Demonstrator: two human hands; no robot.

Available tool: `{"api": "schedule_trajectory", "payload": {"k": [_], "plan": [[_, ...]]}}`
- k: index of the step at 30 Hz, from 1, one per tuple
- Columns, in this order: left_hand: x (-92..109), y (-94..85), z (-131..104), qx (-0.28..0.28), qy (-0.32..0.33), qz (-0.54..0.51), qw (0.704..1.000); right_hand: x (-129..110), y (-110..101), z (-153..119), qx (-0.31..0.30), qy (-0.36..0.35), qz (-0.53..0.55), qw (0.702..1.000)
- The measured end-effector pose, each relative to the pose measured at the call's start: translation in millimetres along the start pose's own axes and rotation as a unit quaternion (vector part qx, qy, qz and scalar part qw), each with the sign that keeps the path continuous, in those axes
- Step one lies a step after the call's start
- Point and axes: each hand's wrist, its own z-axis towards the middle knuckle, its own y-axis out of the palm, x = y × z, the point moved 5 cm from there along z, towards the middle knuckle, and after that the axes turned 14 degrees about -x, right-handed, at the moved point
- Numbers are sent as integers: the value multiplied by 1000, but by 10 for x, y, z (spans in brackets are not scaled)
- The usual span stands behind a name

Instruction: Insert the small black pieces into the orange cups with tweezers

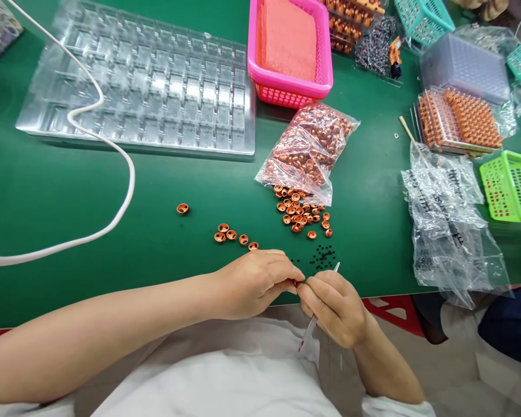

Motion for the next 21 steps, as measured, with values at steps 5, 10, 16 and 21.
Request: {"api": "schedule_trajectory", "payload": {"k": [5, 10, 16, 21], "plan": [[-6, 20, -5, -3, -2, 1, 1000, -3, -24, 52, -8, -6, -8, 1000], [-23, 19, 8, 6, 2, -3, 1000, 40, 60, 52, -44, 7, 2, 999], [-89, -40, 24, 15, -36, -85, 996, 103, -16, 12, 69, 89, 115, 987], [-105, -53, 28, 14, -44, -152, 987, 90, -129, -57, 159, 151, 142, 965]]}}
